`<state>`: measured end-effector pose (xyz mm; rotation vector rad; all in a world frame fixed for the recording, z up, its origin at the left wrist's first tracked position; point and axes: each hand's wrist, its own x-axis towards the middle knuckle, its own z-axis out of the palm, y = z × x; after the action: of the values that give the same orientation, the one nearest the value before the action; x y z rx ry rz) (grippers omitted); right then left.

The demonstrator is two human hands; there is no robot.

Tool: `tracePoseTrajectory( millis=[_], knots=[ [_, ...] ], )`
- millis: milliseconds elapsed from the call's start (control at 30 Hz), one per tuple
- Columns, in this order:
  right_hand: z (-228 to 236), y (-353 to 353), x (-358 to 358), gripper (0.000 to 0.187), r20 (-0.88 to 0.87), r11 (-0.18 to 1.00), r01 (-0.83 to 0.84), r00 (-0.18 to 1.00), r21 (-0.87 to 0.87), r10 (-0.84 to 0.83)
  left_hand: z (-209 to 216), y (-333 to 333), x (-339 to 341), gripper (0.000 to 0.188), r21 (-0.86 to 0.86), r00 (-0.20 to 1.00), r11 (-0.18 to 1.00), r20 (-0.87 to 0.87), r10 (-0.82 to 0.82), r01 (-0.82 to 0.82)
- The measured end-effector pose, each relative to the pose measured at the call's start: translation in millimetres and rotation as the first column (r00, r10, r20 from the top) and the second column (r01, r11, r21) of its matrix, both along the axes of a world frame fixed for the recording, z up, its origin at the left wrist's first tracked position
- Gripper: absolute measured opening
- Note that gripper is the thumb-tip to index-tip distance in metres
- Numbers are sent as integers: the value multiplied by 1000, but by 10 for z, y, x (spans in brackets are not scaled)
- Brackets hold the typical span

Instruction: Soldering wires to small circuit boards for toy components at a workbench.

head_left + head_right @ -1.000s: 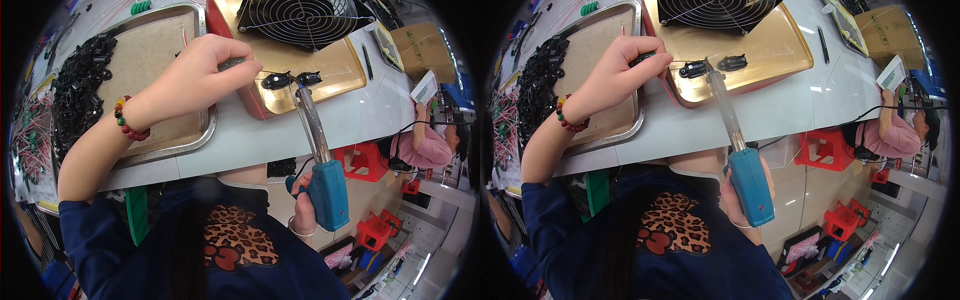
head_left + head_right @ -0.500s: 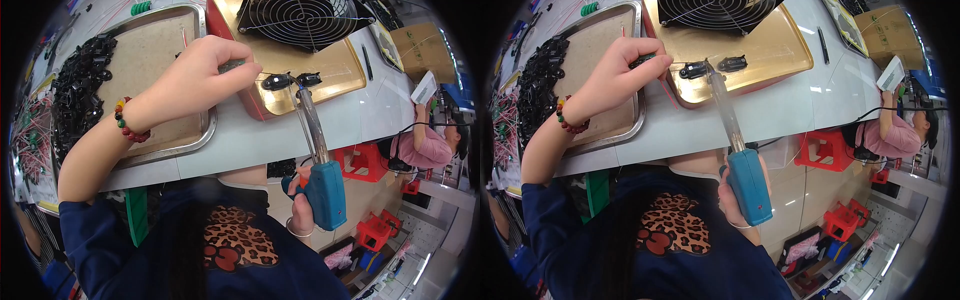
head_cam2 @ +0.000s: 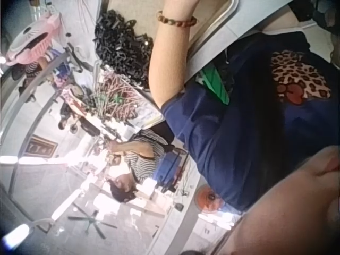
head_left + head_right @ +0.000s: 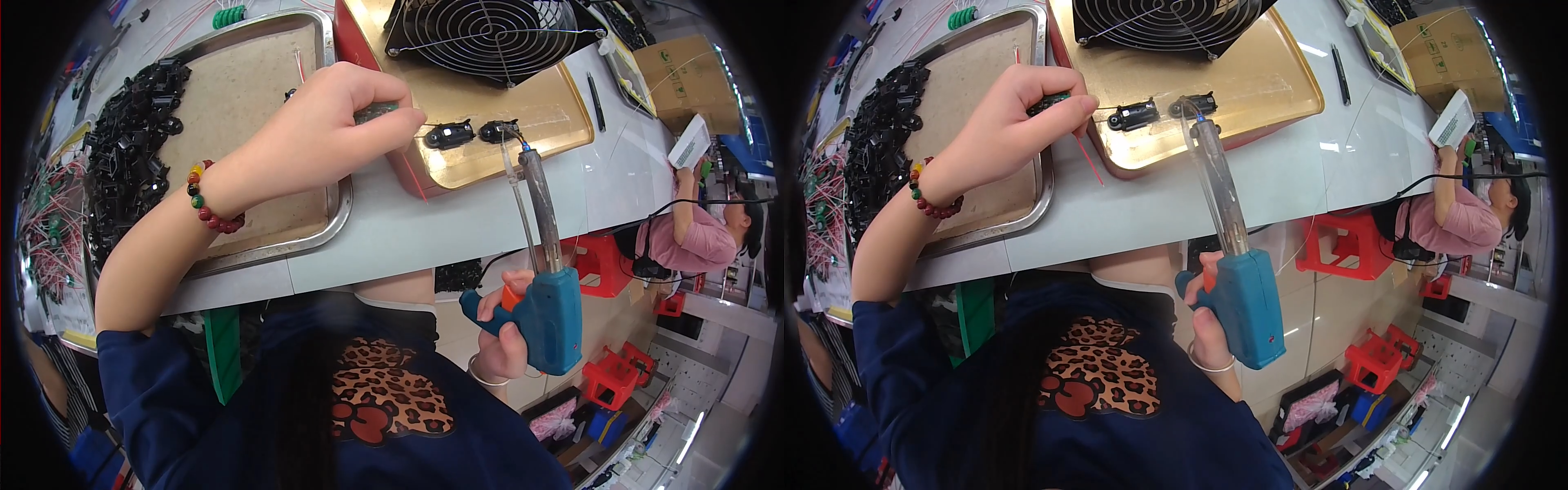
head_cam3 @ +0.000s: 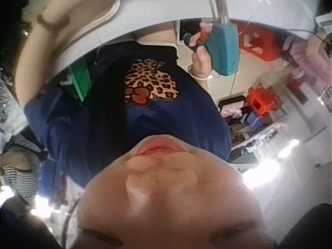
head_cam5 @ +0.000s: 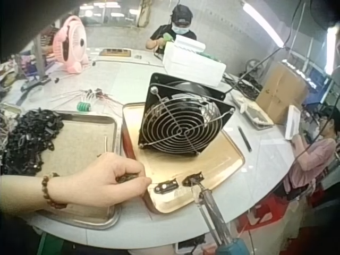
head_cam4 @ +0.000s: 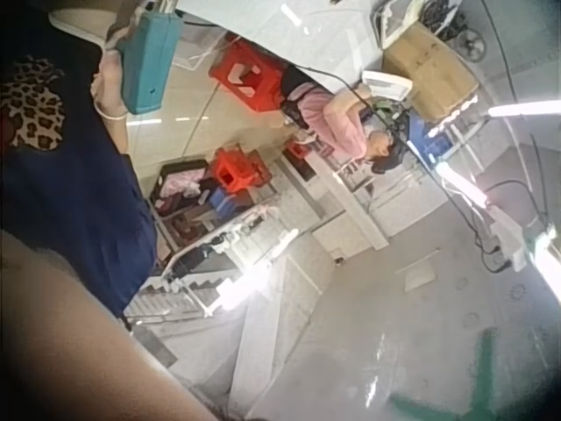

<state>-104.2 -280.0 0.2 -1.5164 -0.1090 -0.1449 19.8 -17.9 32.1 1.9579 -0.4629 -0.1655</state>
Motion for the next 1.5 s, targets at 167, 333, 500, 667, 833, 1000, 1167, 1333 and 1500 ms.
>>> tracePoseTrajectory(
  millis=[167,333,500,667,833,1000,1167,1333,1500],
  knots=[
    [-8,17,21,49,-10,1000,8,1000,30,-8,-3,19,10,28,-5,1000,1000,-13,-3,3],
    [-40,4,22,48,5,999,2,1000,40,-2,-1,22,6,29,-10,1000,1000,-20,2,-2],
    [-34,13,31,49,13,999,9,1000,41,-9,-12,13,15,28,-14,1000,1000,-26,3,-3],
    [-32,22,38,48,18,999,24,1000,33,-25,-15,18,23,28,-18,1000,1000,-10,6,-6],
    [-18,35,34,48,3,999,26,1000,40,-26,18,5,43,27,24,993,996,89,82,-84],
    [-40,38,45,48,12,998,11,1000,55,-11,112,-2,21,18,173,959,969,253,130,-177],
    [-55,-38,40,48,8,999,-35,999,19,35,149,3,67,25,154,669,934,735,110,-323],
    [-54,-92,35,48,24,999,-22,999,30,22,312,84,-171,26,391,268,823,915,-300,-412],
    [-125,-128,58,48,34,998,-29,999,58,27,83,53,-333,22,491,245,643,866,-437,-588]
  ],
)
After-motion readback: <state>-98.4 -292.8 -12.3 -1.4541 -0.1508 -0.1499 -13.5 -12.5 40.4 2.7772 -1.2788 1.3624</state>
